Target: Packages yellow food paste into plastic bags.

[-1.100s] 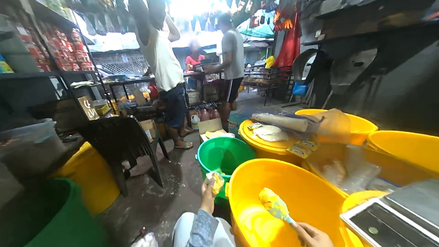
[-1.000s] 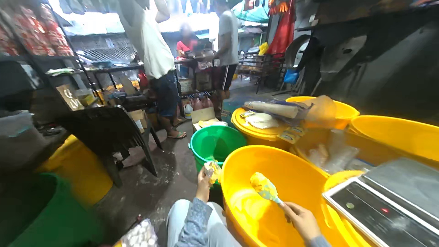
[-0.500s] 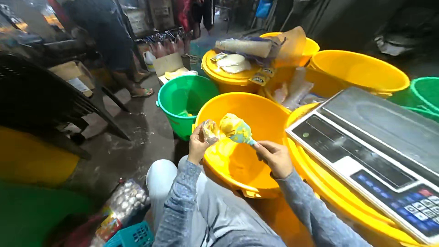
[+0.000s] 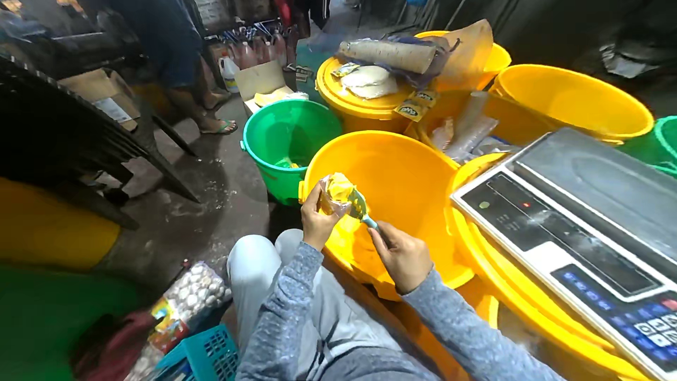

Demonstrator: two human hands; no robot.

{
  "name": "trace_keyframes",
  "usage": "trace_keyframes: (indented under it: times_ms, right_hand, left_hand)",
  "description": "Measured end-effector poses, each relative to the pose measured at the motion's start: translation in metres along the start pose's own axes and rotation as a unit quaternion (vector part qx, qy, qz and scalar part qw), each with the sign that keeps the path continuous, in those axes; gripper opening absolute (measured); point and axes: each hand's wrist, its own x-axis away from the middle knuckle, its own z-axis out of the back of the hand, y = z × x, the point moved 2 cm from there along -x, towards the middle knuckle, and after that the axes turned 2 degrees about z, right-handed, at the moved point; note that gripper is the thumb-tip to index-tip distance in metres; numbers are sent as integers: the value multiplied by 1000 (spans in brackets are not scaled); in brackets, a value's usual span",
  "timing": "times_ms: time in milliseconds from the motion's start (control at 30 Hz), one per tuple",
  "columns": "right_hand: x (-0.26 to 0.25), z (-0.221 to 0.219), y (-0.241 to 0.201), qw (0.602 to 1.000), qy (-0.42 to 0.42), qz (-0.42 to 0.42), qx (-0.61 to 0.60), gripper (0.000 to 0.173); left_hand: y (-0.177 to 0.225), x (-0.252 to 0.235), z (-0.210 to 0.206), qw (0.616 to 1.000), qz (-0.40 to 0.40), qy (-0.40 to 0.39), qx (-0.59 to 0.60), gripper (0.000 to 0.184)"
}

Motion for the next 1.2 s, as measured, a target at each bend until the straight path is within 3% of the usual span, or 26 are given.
trace_keyframes:
  times_ms: [267,467,600,700,767,933,1067,1200]
  right_hand:
    - [-5,23,8,999,-41,33,3,33]
    - [-14,29,18,995,-100,-4,-15,36]
    - [-13,36,20,992,-118,27,-20,37]
    - [-20,62,34,991,-117,36,-62,34]
    - [-32,80,46,993,-77,67,-65,29]
    - [-67,82,44,970,52,227,74,21]
    - [-75,61,44,939,19,332,86,22]
    - [-70,43,41,944,-30,325,50,24]
  left_hand:
    - [9,0,-3,997,7,23,70,62]
    - [10,-5,4,996,-24,-59,-57,69]
    - [13,-6,9,1000,16,-19,-9,62]
    - [9,-13,19,994,92,-4,65,55]
    - [5,-17,28,985,136,-28,104,50]
    - [17,-13,26,953,195,-121,197,46]
    - [16,-11,29,943,214,-118,227,53]
    - [9,-9,30,943,216,-87,237,55]
